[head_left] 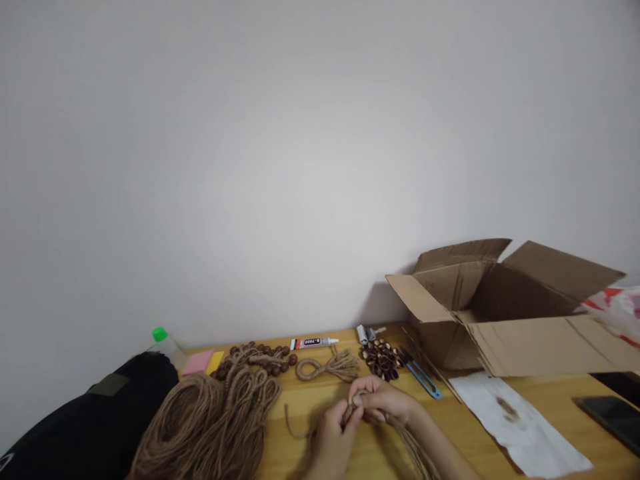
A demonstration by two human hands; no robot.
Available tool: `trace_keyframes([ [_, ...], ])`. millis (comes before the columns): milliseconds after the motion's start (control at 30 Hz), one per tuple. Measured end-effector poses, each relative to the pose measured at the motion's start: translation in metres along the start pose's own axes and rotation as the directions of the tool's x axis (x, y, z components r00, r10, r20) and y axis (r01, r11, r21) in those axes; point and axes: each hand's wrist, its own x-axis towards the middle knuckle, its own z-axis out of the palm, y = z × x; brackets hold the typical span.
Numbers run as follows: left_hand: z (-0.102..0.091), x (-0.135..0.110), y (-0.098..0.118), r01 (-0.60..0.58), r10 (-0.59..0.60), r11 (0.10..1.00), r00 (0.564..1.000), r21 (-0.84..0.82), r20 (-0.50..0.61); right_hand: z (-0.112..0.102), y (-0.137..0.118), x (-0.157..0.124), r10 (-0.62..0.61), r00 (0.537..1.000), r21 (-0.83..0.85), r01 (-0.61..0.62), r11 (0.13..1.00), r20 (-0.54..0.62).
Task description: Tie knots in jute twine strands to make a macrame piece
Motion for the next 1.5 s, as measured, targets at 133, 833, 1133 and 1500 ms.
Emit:
trace_keyframes([
  [133, -0.0015, -0.0012, 0.0018, -0.011, 0.011, 1.000, 1.000, -0.006, 0.002, 0.0002, 0.0009, 0.0005, -0.012, 1.000, 0.006, 0.012, 1.000, 0.022],
  [833, -0.0014, -0.0054, 0.0026, 0.046, -0.045, 0.997, 0.999, -0.056, 0.027, 0.0033, -0.0019, -0.0007, -0.012, 1.000, -0.011, 0.012, 1.000, -0.003],
  [1133, -0.0015, -0.0034, -0.0002, 0.021, -0.019, 0.998, 1.000, -0.067, 0.024, 0.0049, -0.0022, -0.0020, -0.002, 1.000, -0.005, 0.002, 1.000, -0.016],
  [1500, -0.0017, -0.0049, 0.0036, 0.027, -0.026, 0.996, 1.000, -0.084, 0.015, 0.0047, -0.0026, -0.0028, -0.012, 0.999, -0.003, 0.012, 1.000, 0.032],
])
